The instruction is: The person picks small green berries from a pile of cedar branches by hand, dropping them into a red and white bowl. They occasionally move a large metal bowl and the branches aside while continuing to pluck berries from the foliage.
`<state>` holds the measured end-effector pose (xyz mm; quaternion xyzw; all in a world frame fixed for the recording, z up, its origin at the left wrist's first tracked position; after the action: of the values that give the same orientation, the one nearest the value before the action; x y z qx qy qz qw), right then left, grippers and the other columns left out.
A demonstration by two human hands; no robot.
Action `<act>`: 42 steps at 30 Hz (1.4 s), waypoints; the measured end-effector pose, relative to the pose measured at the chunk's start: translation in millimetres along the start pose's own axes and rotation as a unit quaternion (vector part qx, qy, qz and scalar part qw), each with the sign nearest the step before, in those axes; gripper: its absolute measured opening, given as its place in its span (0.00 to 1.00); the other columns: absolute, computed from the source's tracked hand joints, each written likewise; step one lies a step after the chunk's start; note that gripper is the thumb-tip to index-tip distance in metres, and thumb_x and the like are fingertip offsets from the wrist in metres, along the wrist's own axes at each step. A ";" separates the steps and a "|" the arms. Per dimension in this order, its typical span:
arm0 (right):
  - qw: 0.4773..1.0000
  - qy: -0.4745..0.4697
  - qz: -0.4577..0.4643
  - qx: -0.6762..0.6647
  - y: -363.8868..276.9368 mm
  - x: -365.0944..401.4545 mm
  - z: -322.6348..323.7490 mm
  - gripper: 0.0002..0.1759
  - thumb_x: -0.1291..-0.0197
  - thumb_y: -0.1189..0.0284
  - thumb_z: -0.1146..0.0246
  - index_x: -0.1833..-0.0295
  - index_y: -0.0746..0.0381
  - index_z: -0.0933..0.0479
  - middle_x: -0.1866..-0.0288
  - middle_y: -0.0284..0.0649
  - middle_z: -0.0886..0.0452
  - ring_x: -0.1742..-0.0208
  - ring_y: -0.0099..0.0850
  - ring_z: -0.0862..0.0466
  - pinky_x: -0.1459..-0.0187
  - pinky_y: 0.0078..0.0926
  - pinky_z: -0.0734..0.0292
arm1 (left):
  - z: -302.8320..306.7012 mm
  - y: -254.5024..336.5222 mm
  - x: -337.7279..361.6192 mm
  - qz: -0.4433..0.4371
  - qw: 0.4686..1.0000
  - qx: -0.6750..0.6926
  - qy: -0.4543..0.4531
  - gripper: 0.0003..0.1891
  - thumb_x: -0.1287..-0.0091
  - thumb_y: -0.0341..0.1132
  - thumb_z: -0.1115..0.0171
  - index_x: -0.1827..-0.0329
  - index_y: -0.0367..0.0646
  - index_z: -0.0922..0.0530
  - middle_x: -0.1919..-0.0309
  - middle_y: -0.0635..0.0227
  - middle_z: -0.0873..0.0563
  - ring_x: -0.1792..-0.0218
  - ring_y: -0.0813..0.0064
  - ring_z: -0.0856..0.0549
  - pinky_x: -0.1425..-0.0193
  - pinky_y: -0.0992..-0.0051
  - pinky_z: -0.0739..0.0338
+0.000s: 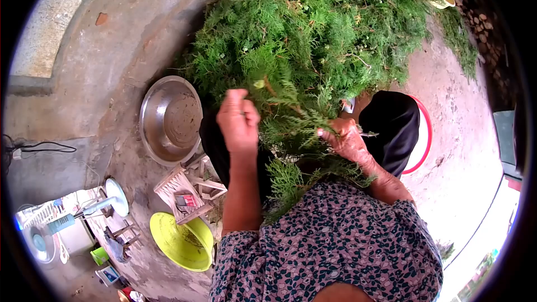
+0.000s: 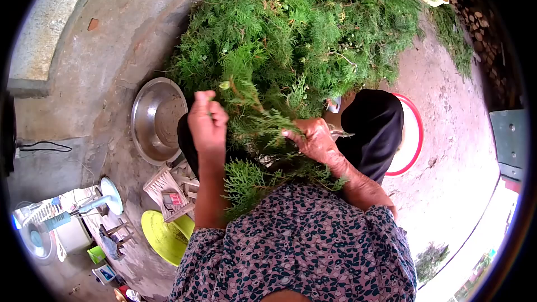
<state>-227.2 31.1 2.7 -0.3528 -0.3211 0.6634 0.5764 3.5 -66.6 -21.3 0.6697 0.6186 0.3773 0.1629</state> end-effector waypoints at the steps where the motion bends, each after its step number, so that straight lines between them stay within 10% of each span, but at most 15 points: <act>1: 1.000 0.012 -0.016 -0.013 3.8 3.4 4.1 0.26 0.44 0.58 0.38 0.81 0.67 0.35 0.87 0.47 0.37 0.84 0.42 0.39 0.80 0.34 0.38 | -2.1 1.5 0.8 -0.001 1.000 0.000 0.000 0.09 0.36 0.38 0.42 0.64 0.41 0.24 0.85 0.74 0.28 0.86 0.85 0.31 0.86 0.87 0.40; 9: 1.000 0.005 -0.009 -0.001 12.4 -1.0 -5.3 0.27 0.45 0.56 0.38 0.83 0.66 0.37 0.87 0.46 0.39 0.83 0.42 0.38 0.79 0.35 0.40 | -27.5 3.3 15.9 0.083 0.989 0.081 -0.096 0.08 0.35 0.31 0.50 0.58 0.40 0.24 0.60 0.63 0.20 0.76 0.77 0.27 0.78 0.80 0.32; 14: 1.000 -0.010 0.014 0.026 6.1 -1.2 -6.3 0.23 0.46 0.59 0.37 0.80 0.66 0.33 0.85 0.47 0.35 0.80 0.48 0.33 0.76 0.37 0.35 | -26.1 -2.7 14.6 0.085 0.986 -0.135 -0.057 0.20 0.36 0.49 0.45 0.57 0.38 0.25 0.77 0.70 0.22 0.86 0.84 0.29 0.88 0.86 0.40; 24: 0.996 -0.028 0.058 0.063 3.1 -0.1 -11.9 0.20 0.47 0.60 0.36 0.77 0.66 0.31 0.84 0.48 0.33 0.79 0.48 0.30 0.77 0.36 0.34 | -47.4 -4.5 9.9 0.066 0.965 -0.220 -0.129 0.10 0.36 0.37 0.42 0.63 0.39 0.25 0.78 0.70 0.23 0.86 0.86 0.31 0.88 0.88 0.42; 29: 0.999 -0.017 -0.012 -0.033 7.8 3.9 -5.9 0.22 0.45 0.60 0.37 0.79 0.67 0.30 0.85 0.48 0.32 0.83 0.43 0.30 0.80 0.34 0.36 | -6.8 27.1 -12.3 -0.164 0.974 -0.142 -0.064 0.07 0.33 0.31 0.52 0.58 0.39 0.28 0.76 0.76 0.30 0.82 0.88 0.34 0.82 0.88 0.41; 31: 1.000 0.006 -0.009 -0.021 20.1 2.5 1.1 0.29 0.44 0.53 0.40 0.82 0.68 0.33 0.88 0.45 0.37 0.85 0.33 0.41 0.80 0.34 0.40 | -26.6 56.2 -12.7 -0.291 0.855 -0.379 -0.201 0.06 0.34 0.33 0.52 0.69 0.45 0.28 0.80 0.78 0.31 0.84 0.88 0.36 0.85 0.88 0.44; 32: 0.999 0.003 -0.029 -0.030 31.5 2.0 1.1 0.30 0.44 0.52 0.40 0.83 0.67 0.36 0.88 0.43 0.39 0.84 0.32 0.44 0.81 0.33 0.42 | -9.5 32.0 -20.5 -0.018 0.988 -0.039 -0.148 0.05 0.36 0.32 0.51 0.67 0.44 0.27 0.75 0.74 0.26 0.84 0.85 0.34 0.85 0.86 0.42; 36: 0.996 0.028 -0.038 -0.071 35.9 -16.7 0.3 0.30 0.42 0.52 0.42 0.83 0.65 0.42 0.86 0.35 0.47 0.80 0.24 0.47 0.80 0.31 0.46 | -53.2 9.8 23.9 0.119 0.978 0.059 -0.162 0.08 0.38 0.35 0.50 0.62 0.44 0.26 0.67 0.64 0.22 0.82 0.81 0.31 0.84 0.84 0.40; 42: 0.993 0.038 -0.047 -0.101 23.3 -17.7 7.9 0.26 0.41 0.56 0.42 0.79 0.66 0.35 0.86 0.35 0.42 0.80 0.24 0.45 0.79 0.29 0.42 | -29.2 -45.0 48.2 0.130 0.975 -0.140 -0.116 0.08 0.37 0.36 0.43 0.71 0.43 0.22 0.77 0.75 0.22 0.79 0.89 0.28 0.78 0.86 0.34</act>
<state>-244.9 10.4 -10.7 -0.4190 -0.3809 0.5858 0.5798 -51.3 -19.8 -18.1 0.7539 0.4446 0.3978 0.2752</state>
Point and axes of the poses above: each hand's wrist, its own x-axis away from the middle knuckle, its own z-axis out of the back of the hand, y = z × x, the point moved 7 cm from there along -x, towards the middle knuckle
